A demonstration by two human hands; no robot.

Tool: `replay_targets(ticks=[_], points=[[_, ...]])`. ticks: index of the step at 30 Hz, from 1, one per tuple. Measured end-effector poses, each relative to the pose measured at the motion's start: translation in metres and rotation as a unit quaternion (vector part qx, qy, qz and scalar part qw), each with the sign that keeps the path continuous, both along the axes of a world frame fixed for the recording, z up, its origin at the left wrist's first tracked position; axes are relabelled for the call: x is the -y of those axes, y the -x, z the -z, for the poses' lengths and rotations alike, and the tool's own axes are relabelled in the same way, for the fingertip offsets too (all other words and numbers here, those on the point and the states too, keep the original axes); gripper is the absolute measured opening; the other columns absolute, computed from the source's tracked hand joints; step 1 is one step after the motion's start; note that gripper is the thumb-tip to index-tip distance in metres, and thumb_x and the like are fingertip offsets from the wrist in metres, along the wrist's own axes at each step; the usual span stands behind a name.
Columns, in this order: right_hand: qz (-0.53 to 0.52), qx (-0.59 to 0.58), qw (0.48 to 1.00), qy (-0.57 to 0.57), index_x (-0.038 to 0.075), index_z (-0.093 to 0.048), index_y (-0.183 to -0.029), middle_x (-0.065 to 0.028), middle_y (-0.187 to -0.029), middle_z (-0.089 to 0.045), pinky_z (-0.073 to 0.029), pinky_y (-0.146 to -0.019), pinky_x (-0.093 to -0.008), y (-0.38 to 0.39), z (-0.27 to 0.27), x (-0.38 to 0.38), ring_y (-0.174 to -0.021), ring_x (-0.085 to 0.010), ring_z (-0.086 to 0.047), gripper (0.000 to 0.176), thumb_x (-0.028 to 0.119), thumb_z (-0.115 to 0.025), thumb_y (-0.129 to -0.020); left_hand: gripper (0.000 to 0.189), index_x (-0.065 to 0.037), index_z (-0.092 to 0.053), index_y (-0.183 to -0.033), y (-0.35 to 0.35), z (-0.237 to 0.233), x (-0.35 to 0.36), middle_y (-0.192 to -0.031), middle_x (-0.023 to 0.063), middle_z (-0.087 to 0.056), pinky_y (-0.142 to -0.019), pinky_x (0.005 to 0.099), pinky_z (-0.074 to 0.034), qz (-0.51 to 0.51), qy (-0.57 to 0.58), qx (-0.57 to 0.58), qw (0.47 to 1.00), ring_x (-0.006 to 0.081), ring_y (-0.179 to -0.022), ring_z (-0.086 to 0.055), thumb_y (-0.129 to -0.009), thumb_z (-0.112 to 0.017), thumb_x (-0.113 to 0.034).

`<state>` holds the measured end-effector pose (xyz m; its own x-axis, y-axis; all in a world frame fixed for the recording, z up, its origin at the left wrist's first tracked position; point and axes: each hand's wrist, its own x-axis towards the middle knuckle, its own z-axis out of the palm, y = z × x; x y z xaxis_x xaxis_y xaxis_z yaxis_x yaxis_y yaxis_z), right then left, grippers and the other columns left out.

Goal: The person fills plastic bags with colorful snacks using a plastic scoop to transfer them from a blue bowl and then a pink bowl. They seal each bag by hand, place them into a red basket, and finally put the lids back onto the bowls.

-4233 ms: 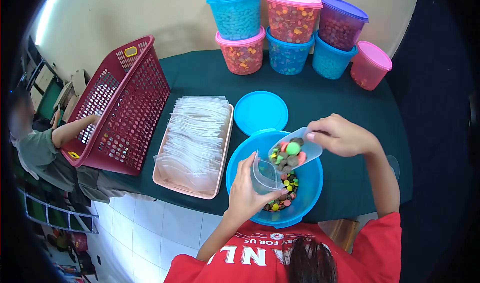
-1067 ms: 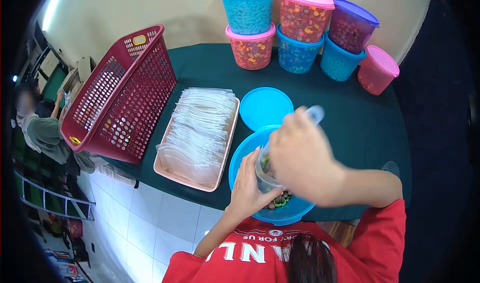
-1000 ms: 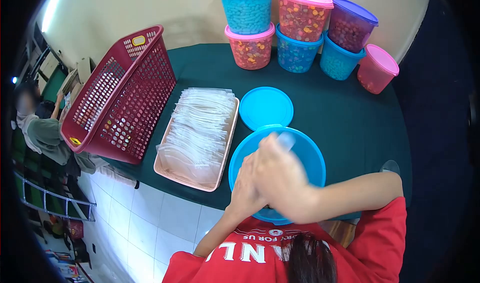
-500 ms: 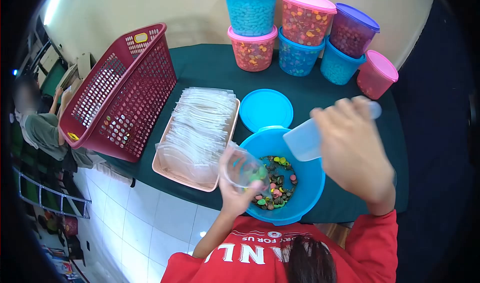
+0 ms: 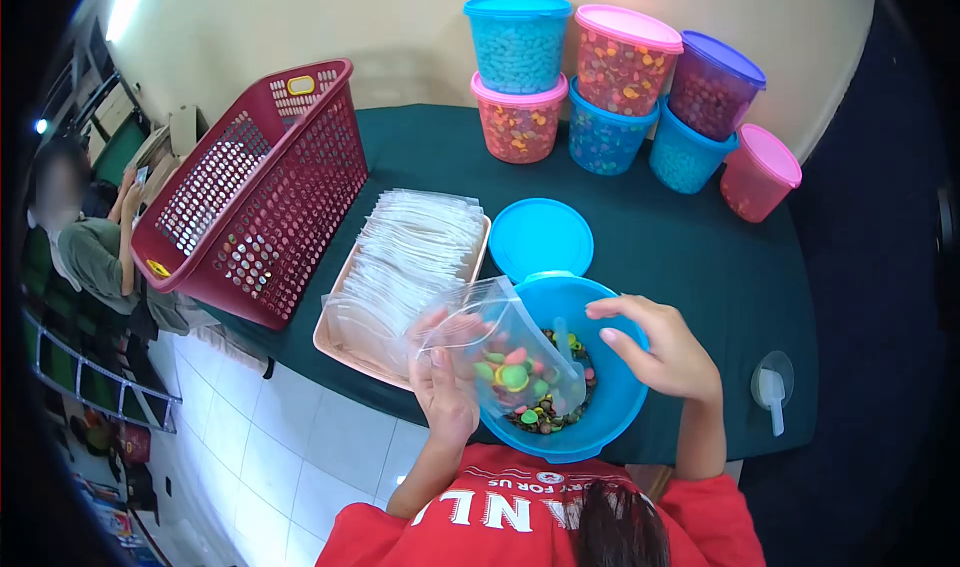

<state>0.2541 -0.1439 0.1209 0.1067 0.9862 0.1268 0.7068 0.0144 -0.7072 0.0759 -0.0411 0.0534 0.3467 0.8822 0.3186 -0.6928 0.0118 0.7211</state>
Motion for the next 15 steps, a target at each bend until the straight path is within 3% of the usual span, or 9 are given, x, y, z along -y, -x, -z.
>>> replay_targets(ticks=[1, 3, 5, 6, 8, 12, 14, 15], points=[[0.039, -0.164, 0.983, -0.074, -0.003, -0.049, -0.108, -0.0136, -0.098, -0.057, -0.041, -0.086, -0.0360, 0.005, -0.007, 0.006, -0.092, -0.0248, -0.056, 0.036, 0.014, -0.056, -0.076, 0.037, -0.001, -0.038, -0.116, -0.001, -0.002, 0.004, -0.102, 0.0159, -0.051, -0.078, 0.0386, -0.046, -0.005, -0.011, 0.008, 1.000, 0.0252, -0.093, -0.053, -0.089, -0.041, -0.026], [0.015, -0.176, 0.974, -0.142, -0.002, -0.048, -0.110, -0.0146, -0.101, -0.055, -0.042, -0.084, -0.0339, 0.017, -0.004, 0.011, -0.094, -0.0240, -0.055, 0.039, 0.015, -0.057, -0.076, 0.034, 0.000, -0.042, -0.112, -0.004, -0.008, 0.011, -0.100, 0.0155, -0.052, -0.076, 0.0372, -0.047, -0.012, -0.027, 0.020, 0.999, 0.0252, -0.089, -0.055, -0.088, -0.044, -0.023], [-0.014, -0.213, 0.953, -0.213, -0.001, -0.046, -0.115, -0.0157, -0.104, -0.054, -0.042, -0.083, -0.0305, 0.031, -0.003, 0.015, -0.096, -0.0224, -0.054, 0.045, 0.015, -0.060, -0.075, 0.024, 0.002, -0.051, -0.101, -0.006, -0.014, 0.018, -0.097, 0.0166, -0.056, -0.075, 0.0356, -0.047, -0.047, -0.171, -0.045, 0.983, 0.0251, -0.085, -0.058, -0.085, -0.049, -0.016], [0.005, -0.248, 0.942, -0.225, -0.002, -0.051, -0.109, -0.0158, -0.100, -0.056, -0.043, -0.080, -0.0290, 0.040, -0.007, 0.016, -0.094, -0.0219, -0.056, 0.039, 0.012, -0.061, -0.074, 0.024, 0.002, -0.051, -0.101, -0.007, -0.016, 0.020, -0.097, 0.0166, -0.056, -0.075, 0.0356, -0.047, -0.051, -0.174, -0.043, 0.982, 0.0251, -0.085, -0.058, -0.085, -0.049, -0.016], [0.020, -0.240, 0.936, -0.258, -0.002, -0.057, -0.098, -0.0138, -0.090, -0.060, -0.046, -0.073, -0.0268, 0.043, 0.001, 0.018, -0.082, -0.0206, -0.060, 0.027, 0.007, -0.061, -0.073, 0.015, 0.002, -0.057, -0.090, -0.006, -0.019, 0.024, -0.093, 0.0180, -0.058, -0.074, 0.0343, -0.047, -0.080, -0.276, -0.064, 0.956, 0.0247, -0.083, -0.059, -0.082, -0.053, -0.010], [0.019, -0.241, 0.921, -0.305, -0.002, -0.060, -0.085, -0.0117, -0.078, -0.062, -0.048, -0.066, -0.0256, 0.049, -0.001, 0.034, -0.069, -0.0201, -0.061, 0.013, 0.000, -0.058, -0.073, 0.011, 0.001, -0.058, -0.088, 0.001, -0.034, 0.038, -0.088, 0.0176, -0.060, -0.075, 0.0359, -0.047, -0.040, -0.302, -0.056, 0.951, 0.0266, -0.084, -0.059, -0.078, -0.055, -0.001], [0.046, -0.131, 0.905, -0.402, 0.000, -0.058, -0.078, -0.0111, -0.071, -0.062, -0.050, -0.062, -0.0300, 0.050, -0.003, 0.046, -0.061, -0.0188, -0.060, 0.006, 0.001, -0.058, -0.072, 0.012, 0.002, -0.058, -0.087, 0.001, -0.048, 0.046, -0.088, 0.0171, -0.060, -0.075, 0.0370, -0.047, -0.052, -0.344, -0.043, 0.937, 0.0270, -0.084, -0.059, -0.076, -0.055, 0.002], [0.030, -0.136, 0.905, -0.401, 0.000, -0.058, -0.078, -0.0111, -0.071, -0.062, -0.050, -0.062, -0.0300, 0.052, -0.004, 0.053, -0.061, -0.0188, -0.060, 0.006, 0.001, -0.058, -0.072, 0.011, 0.002, -0.058, -0.087, 0.001, -0.055, 0.053, -0.088, 0.0170, -0.060, -0.076, 0.0373, -0.047, -0.026, -0.366, -0.036, 0.930, 0.0268, -0.085, -0.059, -0.076, -0.054, 0.002]])
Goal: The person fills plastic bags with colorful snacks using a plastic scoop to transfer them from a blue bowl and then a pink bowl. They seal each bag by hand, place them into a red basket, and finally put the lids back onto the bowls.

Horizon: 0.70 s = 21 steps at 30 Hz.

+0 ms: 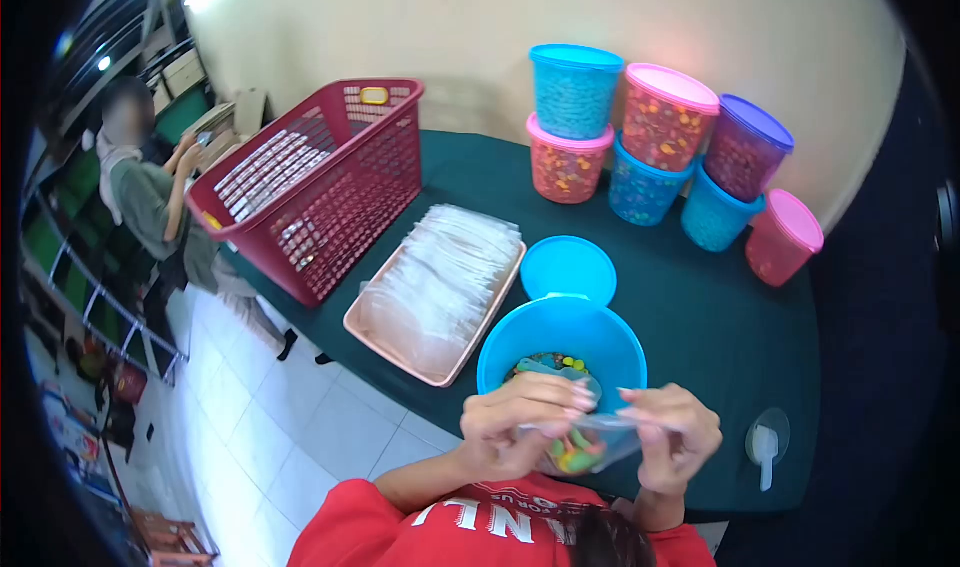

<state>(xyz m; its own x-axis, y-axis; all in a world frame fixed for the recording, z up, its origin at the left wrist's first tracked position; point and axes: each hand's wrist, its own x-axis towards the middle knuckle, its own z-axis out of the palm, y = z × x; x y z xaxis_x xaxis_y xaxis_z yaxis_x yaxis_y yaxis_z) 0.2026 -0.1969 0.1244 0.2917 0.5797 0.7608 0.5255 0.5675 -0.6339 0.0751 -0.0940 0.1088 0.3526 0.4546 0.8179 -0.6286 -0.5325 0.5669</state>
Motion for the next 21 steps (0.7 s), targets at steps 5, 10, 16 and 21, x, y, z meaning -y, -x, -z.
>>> replay_targets(ticks=[5, 10, 16, 21], points=[[-0.006, -0.120, 0.987, -0.102, 0.002, -0.055, -0.072, -0.0100, -0.062, -0.057, -0.053, -0.059, -0.0360, 0.009, -0.001, 0.031, -0.054, -0.0165, -0.056, 0.006, 0.005, -0.059, -0.071, 0.013, 0.001, -0.056, -0.086, -0.001, -0.012, 0.036, -0.090, 0.0150, -0.058, -0.072, 0.0309, -0.046, 0.118, 0.042, -0.043, 0.991, 0.0232, -0.082, -0.058, -0.074, -0.059, 0.000], [-0.033, -0.115, 0.990, -0.079, 0.000, -0.050, -0.075, -0.0069, -0.063, -0.045, -0.049, -0.051, -0.0280, 0.014, 0.014, 0.043, -0.055, -0.0129, -0.046, 0.019, 0.017, -0.057, -0.077, 0.018, 0.003, -0.057, -0.088, 0.002, -0.006, 0.053, -0.083, 0.0144, -0.059, -0.064, 0.0295, -0.049, 0.093, 0.019, -0.077, 0.992, 0.0222, -0.074, -0.060, -0.072, -0.064, -0.002], [-0.076, -0.118, 0.990, 0.006, 0.000, -0.053, -0.080, -0.0075, -0.069, -0.046, -0.044, -0.052, -0.0234, 0.027, 0.016, 0.036, -0.058, -0.0144, -0.050, 0.027, 0.024, -0.065, -0.072, 0.011, 0.001, -0.060, -0.086, 0.021, -0.001, 0.060, -0.082, 0.0119, -0.060, -0.061, 0.0262, -0.044, 0.054, 0.054, -0.088, 0.993, 0.0185, -0.070, -0.057, -0.076, -0.060, -0.003], [-0.078, -0.047, 0.996, 0.018, 0.002, -0.060, -0.078, -0.0080, -0.070, -0.051, -0.044, -0.049, -0.0230, 0.051, 0.019, 0.022, -0.056, -0.0150, -0.053, 0.015, 0.010, -0.067, -0.069, 0.013, 0.002, -0.060, -0.085, 0.050, 0.004, 0.053, -0.082, 0.0124, -0.060, -0.063, 0.0268, -0.044, 0.074, 0.084, -0.094, 0.989, 0.0198, -0.072, -0.056, -0.076, -0.061, -0.006]])
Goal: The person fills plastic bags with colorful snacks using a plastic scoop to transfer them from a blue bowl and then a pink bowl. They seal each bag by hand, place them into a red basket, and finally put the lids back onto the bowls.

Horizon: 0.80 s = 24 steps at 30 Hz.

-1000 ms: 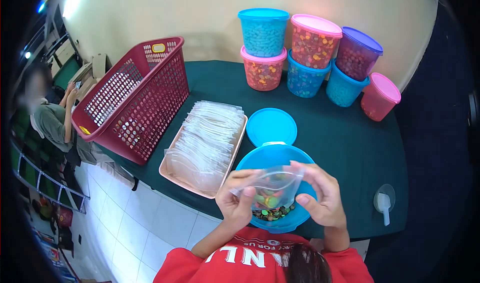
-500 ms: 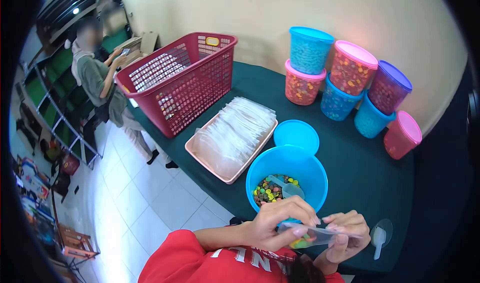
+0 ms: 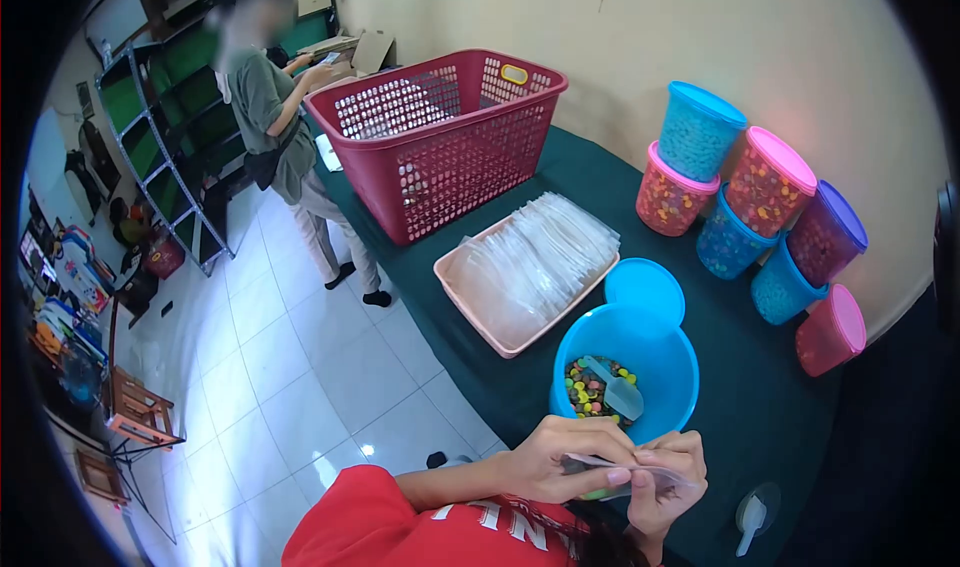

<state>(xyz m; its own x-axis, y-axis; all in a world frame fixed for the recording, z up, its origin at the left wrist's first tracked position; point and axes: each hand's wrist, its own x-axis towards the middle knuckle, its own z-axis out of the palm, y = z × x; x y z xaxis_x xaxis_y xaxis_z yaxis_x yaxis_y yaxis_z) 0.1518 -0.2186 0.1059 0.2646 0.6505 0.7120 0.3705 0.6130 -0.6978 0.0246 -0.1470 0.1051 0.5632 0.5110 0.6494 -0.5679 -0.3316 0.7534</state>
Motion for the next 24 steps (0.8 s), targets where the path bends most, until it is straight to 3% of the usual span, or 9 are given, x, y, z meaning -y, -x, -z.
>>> replay_targets(ticks=[6, 8, 10, 12, 15, 24], points=[[0.021, 0.095, 0.995, -0.023, 0.003, -0.061, -0.080, -0.0074, -0.067, -0.052, -0.042, -0.048, -0.0229, 0.062, 0.005, -0.038, -0.055, -0.0161, -0.054, 0.015, 0.005, -0.068, -0.066, 0.013, 0.003, -0.061, -0.084, 0.073, -0.001, -0.024, -0.082, 0.0132, -0.061, -0.063, 0.0276, -0.047, -0.096, -0.029, -0.051, 0.994, 0.0213, -0.073, -0.059, -0.073, -0.063, -0.003], [0.006, 0.087, 0.996, 0.000, 0.005, -0.062, -0.077, -0.0049, -0.064, -0.053, -0.043, -0.051, -0.0251, 0.084, 0.006, -0.054, -0.054, -0.0154, -0.053, 0.015, 0.005, -0.069, -0.064, 0.012, 0.003, -0.061, -0.083, 0.104, 0.007, -0.031, -0.081, 0.0134, -0.061, -0.062, 0.0281, -0.047, -0.173, -0.029, -0.074, 0.982, 0.0211, -0.073, -0.059, -0.072, -0.063, -0.001], [-0.094, 0.109, 0.990, 0.003, 0.006, -0.062, -0.072, -0.0025, -0.060, -0.054, -0.044, -0.057, -0.0286, 0.103, 0.010, -0.072, -0.053, -0.0147, -0.052, 0.013, 0.005, -0.071, -0.061, 0.010, 0.002, -0.061, -0.080, 0.134, 0.011, -0.035, -0.077, 0.0125, -0.062, -0.065, 0.0299, -0.048, -0.210, -0.017, -0.079, 0.974, 0.0213, -0.070, -0.059, -0.070, -0.064, 0.000], [-0.110, 0.098, 0.988, 0.044, 0.007, -0.063, -0.066, -0.0005, -0.056, -0.054, -0.044, -0.063, -0.0316, 0.126, 0.004, -0.084, -0.052, -0.0142, -0.051, 0.011, 0.006, -0.072, -0.060, 0.008, -0.001, -0.061, -0.076, 0.162, 0.015, -0.041, -0.074, 0.0108, -0.062, -0.068, 0.0323, -0.049, -0.300, -0.067, -0.089, 0.947, 0.0216, -0.067, -0.060, -0.069, -0.065, 0.000], [-0.170, 0.112, 0.976, 0.071, 0.007, -0.059, -0.055, -0.0002, -0.052, -0.052, -0.040, -0.067, -0.0315, 0.153, 0.003, -0.106, -0.048, -0.0112, -0.049, 0.014, 0.007, -0.073, -0.059, 0.009, -0.002, -0.060, -0.072, 0.204, 0.015, -0.048, -0.069, 0.0095, -0.061, -0.071, 0.0368, -0.050, -0.344, -0.060, -0.122, 0.929, 0.0202, -0.063, -0.059, -0.066, -0.066, 0.001], [-0.311, 0.105, 0.938, 0.110, 0.005, -0.062, -0.062, -0.0030, -0.052, -0.047, -0.037, -0.059, -0.0274, 0.212, 0.012, -0.151, -0.052, -0.0155, -0.044, 0.013, 0.010, -0.074, -0.060, 0.011, -0.003, -0.056, -0.065, 0.299, 0.024, -0.049, -0.063, 0.0079, -0.059, -0.072, 0.0406, -0.050, -0.472, -0.070, -0.160, 0.864, 0.0166, -0.059, -0.058, -0.064, -0.067, 0.000]])
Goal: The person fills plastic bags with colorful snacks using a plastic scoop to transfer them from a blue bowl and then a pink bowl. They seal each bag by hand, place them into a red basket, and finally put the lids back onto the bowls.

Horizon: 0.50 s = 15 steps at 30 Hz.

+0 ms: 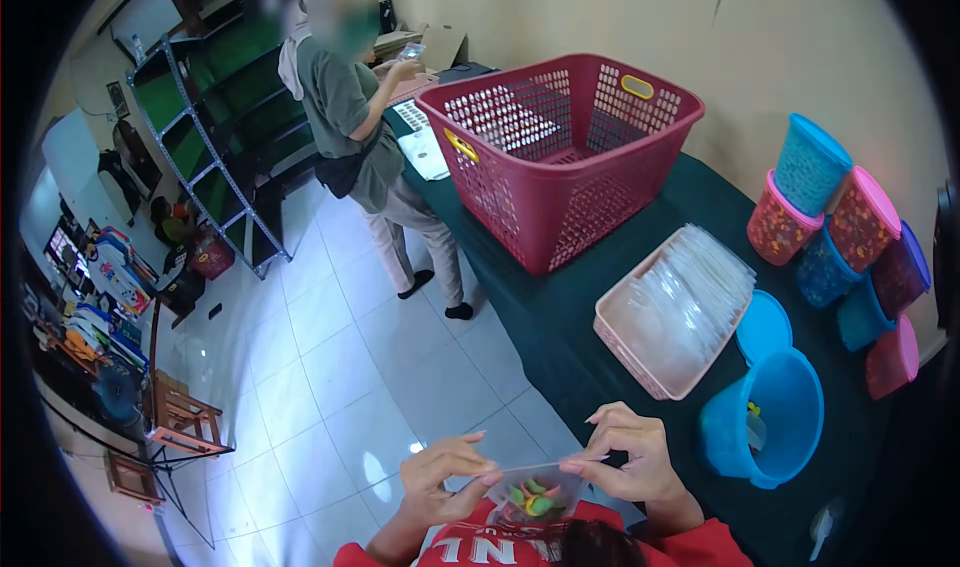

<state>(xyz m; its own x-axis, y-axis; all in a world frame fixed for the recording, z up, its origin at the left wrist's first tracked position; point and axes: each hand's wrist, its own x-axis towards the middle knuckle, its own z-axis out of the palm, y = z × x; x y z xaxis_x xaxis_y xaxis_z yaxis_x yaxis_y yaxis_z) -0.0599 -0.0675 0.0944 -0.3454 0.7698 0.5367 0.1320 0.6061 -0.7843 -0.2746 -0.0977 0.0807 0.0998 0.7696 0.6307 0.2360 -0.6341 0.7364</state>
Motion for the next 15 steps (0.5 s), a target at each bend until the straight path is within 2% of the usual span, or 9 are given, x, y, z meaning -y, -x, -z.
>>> replay_targets(ticks=[4, 6, 7, 8, 10, 11, 13, 14, 15], points=[[-0.050, 0.014, 0.999, 0.010, 0.004, -0.063, -0.064, -0.0038, -0.053, -0.047, -0.037, -0.059, -0.0264, 0.014, -0.002, -0.027, -0.054, -0.0158, -0.045, 0.012, 0.009, -0.073, -0.061, 0.008, -0.002, -0.058, -0.063, 0.015, 0.009, -0.010, -0.062, 0.0084, -0.060, -0.073, 0.0417, -0.049, -0.053, 0.020, 0.064, 0.996, 0.0163, -0.059, -0.058, -0.064, -0.066, 0.000], [-0.092, 0.007, 0.996, 0.008, 0.004, -0.064, -0.068, -0.0035, -0.053, -0.047, -0.037, -0.059, -0.0255, 0.022, -0.002, -0.046, -0.055, -0.0159, -0.045, 0.010, 0.007, -0.072, -0.063, 0.011, -0.003, -0.061, -0.069, 0.022, 0.012, -0.022, -0.067, 0.0094, -0.062, -0.076, 0.0399, -0.047, -0.062, 0.014, 0.100, 0.993, 0.0168, -0.061, -0.060, -0.062, -0.069, 0.001], [-0.112, 0.000, 0.994, -0.006, 0.003, -0.065, -0.072, -0.0035, -0.055, -0.047, -0.037, -0.054, -0.0231, 0.026, 0.000, -0.057, -0.052, -0.0142, -0.045, 0.009, 0.005, -0.070, -0.064, 0.011, -0.003, -0.061, -0.069, 0.025, 0.014, -0.027, -0.067, 0.0094, -0.062, -0.076, 0.0399, -0.047, -0.067, 0.010, 0.100, 0.993, 0.0168, -0.061, -0.060, -0.062, -0.069, 0.001], [-0.115, 0.001, 0.993, -0.011, 0.003, -0.065, -0.072, -0.0035, -0.055, -0.047, -0.037, -0.054, -0.0231, 0.029, -0.001, -0.066, -0.052, -0.0142, -0.045, 0.009, 0.005, -0.070, -0.064, 0.010, -0.003, -0.062, -0.068, 0.028, 0.018, -0.033, -0.066, 0.0088, -0.062, -0.077, 0.0395, -0.046, -0.088, 0.010, 0.110, 0.990, 0.0170, -0.061, -0.060, -0.062, -0.069, 0.001], [-0.131, 0.006, 0.990, 0.058, 0.001, -0.065, -0.074, -0.0045, -0.057, -0.049, -0.036, -0.047, -0.0213, 0.036, -0.001, -0.084, -0.049, -0.0118, -0.046, 0.010, 0.004, -0.069, -0.066, 0.009, -0.003, -0.062, -0.067, 0.035, 0.025, -0.052, -0.065, 0.0082, -0.062, -0.077, 0.0391, -0.045, -0.110, 0.005, 0.121, 0.987, 0.0173, -0.062, -0.060, -0.063, -0.068, 0.001], [-0.129, 0.009, 0.991, 0.032, 0.000, -0.064, -0.074, -0.0053, -0.058, -0.051, -0.034, -0.042, -0.0203, 0.037, 0.002, -0.098, -0.048, -0.0097, -0.045, 0.010, 0.002, -0.068, -0.066, 0.011, -0.002, -0.062, -0.071, 0.039, 0.027, -0.064, -0.070, 0.0095, -0.062, -0.078, 0.0385, -0.044, -0.099, -0.005, 0.091, 0.991, 0.0184, -0.068, -0.060, -0.063, -0.069, -0.002], [-0.116, 0.015, 0.993, 0.004, 0.000, -0.064, -0.074, -0.0054, -0.059, -0.052, -0.035, -0.042, -0.0207, 0.038, -0.013, -0.125, -0.048, -0.0103, -0.046, 0.009, 0.002, -0.068, -0.065, 0.014, -0.001, -0.061, -0.075, 0.041, 0.023, -0.088, -0.075, 0.0108, -0.062, -0.079, 0.0379, -0.042, -0.090, -0.021, 0.057, 0.994, 0.0195, -0.074, -0.060, -0.064, -0.070, -0.004], [-0.097, 0.025, 0.995, -0.016, 0.000, -0.064, -0.073, -0.0054, -0.059, -0.052, -0.035, -0.043, -0.0210, 0.037, -0.019, -0.138, -0.048, -0.0109, -0.047, 0.009, 0.002, -0.068, -0.065, 0.022, 0.000, -0.058, -0.083, 0.035, 0.020, -0.098, -0.083, 0.0124, -0.059, -0.080, 0.0372, -0.041, -0.110, -0.002, 0.120, 0.987, 0.0204, -0.080, -0.057, -0.065, -0.069, -0.007], [-0.031, -0.053, 0.997, -0.046, 0.001, -0.064, -0.067, -0.0046, -0.058, -0.053, -0.035, -0.043, -0.0209, 0.035, -0.017, -0.152, -0.047, -0.0110, -0.047, 0.004, 0.002, -0.067, -0.067, 0.030, 0.002, -0.055, -0.091, 0.032, 0.018, -0.108, -0.091, 0.0140, -0.056, -0.081, 0.0364, -0.040, -0.128, 0.017, 0.184, 0.974, 0.0213, -0.086, -0.054, -0.067, -0.069, -0.011]])
